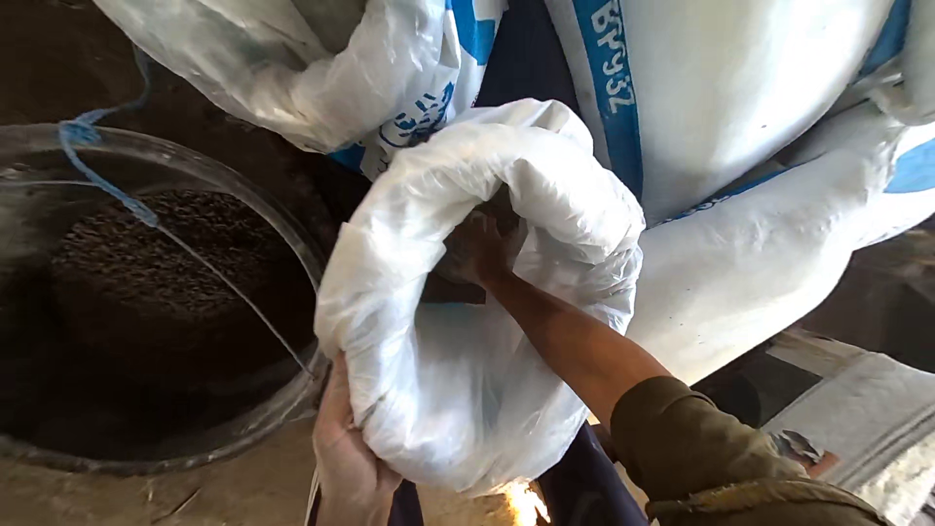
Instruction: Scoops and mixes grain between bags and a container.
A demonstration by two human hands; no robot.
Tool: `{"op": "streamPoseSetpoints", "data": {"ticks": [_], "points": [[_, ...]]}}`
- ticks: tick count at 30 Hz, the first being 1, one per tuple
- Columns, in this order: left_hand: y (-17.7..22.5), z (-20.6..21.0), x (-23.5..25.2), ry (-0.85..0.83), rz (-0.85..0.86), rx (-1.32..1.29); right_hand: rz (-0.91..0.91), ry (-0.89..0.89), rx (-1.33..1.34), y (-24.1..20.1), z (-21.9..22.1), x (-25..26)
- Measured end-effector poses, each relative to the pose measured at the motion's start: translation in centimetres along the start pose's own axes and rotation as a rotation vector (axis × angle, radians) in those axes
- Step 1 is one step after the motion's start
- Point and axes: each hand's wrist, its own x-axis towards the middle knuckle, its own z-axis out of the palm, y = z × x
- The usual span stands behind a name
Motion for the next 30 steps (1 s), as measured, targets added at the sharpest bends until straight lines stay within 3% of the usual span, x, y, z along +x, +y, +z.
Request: {"op": "streamPoseSetpoints", "data": {"ticks": [5, 9, 11, 15, 18, 20, 21, 23, 26, 28, 30], "points": [[0.5, -0.4, -0.2, 0.024, -0.006, -0.053, -0.058, 0.161, 0.067, -3.4, 4.0, 0.4], [0.6, -1.2, -0.2, 0.012, -0.025, -0.083, 0.000, 0.210, 0.071, -3.1, 5.1, 0.5], [0.9, -1.2, -0.1, 0.025, -0.029, -0.093, 0.053, 0.205, 0.090, -2.4, 3.6, -0.5], [0.9, -1.4, 0.1, 0.017, -0.047, -0.100, 0.245, 0.137, 0.197, 0.6, -5.1, -4.5], [1.0, -1.3, 0.2, -0.010, -0.053, -0.111, 0.152, 0.167, -0.006, 4.4, -6.5, -5.2], [1.1, -1.4, 0.2, -0.029, -0.059, -0.119, 0.238, 0.061, -0.101, 3.0, -9.1, -3.5], [1.2, -1.5, 0.3, -0.039, -0.065, -0.136, 0.270, 0.095, -0.036, 2.0, -10.1, -2.5], [1.3, -1.6, 0.3, -0.061, -0.076, -0.174, 0.252, 0.240, 0.178, 0.8, -10.1, 0.0], [1.4, -1.2, 0.0, -0.040, -0.068, -0.211, 0.214, 0.182, 0.540, 0.1, -9.2, 3.3], [1.5, -1.1, -0.2, -0.045, -0.067, -0.200, 0.153, 0.169, 0.431, 0.2, -8.5, 3.3], [1.3, -1.7, -0.3, -0.111, -0.059, -0.192, 0.106, 0.111, 0.137, -0.6, -8.1, 0.8]]}}
